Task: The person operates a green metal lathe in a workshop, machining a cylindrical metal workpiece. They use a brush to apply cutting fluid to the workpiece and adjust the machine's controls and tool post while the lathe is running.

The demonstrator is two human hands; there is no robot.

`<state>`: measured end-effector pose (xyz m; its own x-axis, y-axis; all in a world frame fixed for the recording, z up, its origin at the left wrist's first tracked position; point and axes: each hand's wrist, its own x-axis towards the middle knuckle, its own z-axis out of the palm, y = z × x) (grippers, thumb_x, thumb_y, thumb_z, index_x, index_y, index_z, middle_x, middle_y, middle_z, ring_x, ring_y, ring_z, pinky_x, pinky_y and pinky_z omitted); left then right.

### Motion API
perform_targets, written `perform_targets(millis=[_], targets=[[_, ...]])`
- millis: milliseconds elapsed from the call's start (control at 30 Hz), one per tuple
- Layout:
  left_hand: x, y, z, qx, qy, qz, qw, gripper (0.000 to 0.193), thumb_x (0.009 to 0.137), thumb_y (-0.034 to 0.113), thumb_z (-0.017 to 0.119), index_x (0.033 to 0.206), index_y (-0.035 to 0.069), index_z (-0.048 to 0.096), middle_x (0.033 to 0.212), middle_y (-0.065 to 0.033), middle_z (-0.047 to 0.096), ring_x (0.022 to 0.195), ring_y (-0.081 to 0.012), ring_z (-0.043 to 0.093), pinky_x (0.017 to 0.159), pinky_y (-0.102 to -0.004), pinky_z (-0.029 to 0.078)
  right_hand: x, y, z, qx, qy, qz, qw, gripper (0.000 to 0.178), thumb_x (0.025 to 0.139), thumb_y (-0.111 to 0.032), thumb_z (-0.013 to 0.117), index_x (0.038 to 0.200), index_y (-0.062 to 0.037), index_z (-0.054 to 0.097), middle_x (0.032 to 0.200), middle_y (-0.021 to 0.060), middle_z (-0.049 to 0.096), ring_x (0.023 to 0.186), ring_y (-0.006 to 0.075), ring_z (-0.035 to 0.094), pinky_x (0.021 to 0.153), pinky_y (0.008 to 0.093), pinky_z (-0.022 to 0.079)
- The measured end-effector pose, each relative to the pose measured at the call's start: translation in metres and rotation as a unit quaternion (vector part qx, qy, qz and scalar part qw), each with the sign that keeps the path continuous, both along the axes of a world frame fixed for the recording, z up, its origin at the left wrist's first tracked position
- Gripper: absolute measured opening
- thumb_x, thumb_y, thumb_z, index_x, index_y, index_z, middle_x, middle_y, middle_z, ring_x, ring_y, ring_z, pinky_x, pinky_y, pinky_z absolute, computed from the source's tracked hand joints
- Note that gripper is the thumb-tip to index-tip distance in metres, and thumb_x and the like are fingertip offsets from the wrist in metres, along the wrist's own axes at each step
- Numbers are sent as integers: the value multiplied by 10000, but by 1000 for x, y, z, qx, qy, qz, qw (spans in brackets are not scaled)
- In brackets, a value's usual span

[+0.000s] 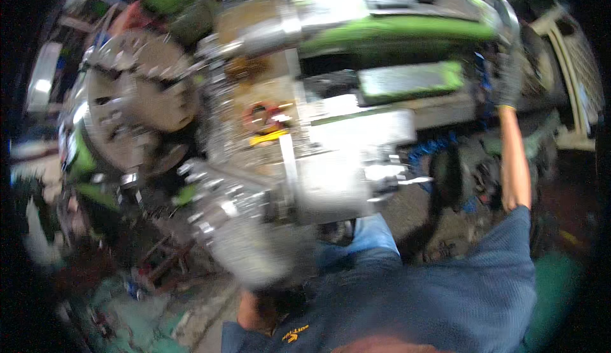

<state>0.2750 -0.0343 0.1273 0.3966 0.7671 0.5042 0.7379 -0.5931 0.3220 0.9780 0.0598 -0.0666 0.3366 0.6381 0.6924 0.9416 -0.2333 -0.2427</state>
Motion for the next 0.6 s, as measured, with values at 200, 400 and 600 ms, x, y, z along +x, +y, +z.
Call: perform_targets(millis=[200, 400, 600], targets=[[-8, -14, -18, 81, 74, 169, 979, 145, 844, 170, 720, 900, 39, 695, 891, -139, 684, 833, -344, 640, 812, -461, 486, -10, -12, 8, -143, 145, -87, 975, 666, 846, -372, 731, 1389, -36, 541, 1435, 218, 545, 1312, 360, 531, 1101, 422, 408], [29, -2, 22, 32, 74, 120, 990, 137, 821, 168, 707, 727, 85, 651, 715, -112, 603, 675, -342, 569, 672, -430, 440, -3, 38, -27, -202, 175, 39, 963, 528, 853, -279, 739, 1301, -33, 607, 1283, 218, 642, 1175, 327, 608, 1016, 409, 457], [49, 7, 37, 10, 66, 100, 993, 133, 858, 172, 711, 839, 40, 712, 824, -161, 680, 788, -385, 631, 763, -462, 485, 49, 9, -81, -57, 447, 75, 890, 395, 896, -280, 715, 1188, -21, 652, 994, 102, 683, 911, 211, 615, 853, 367, 484]])
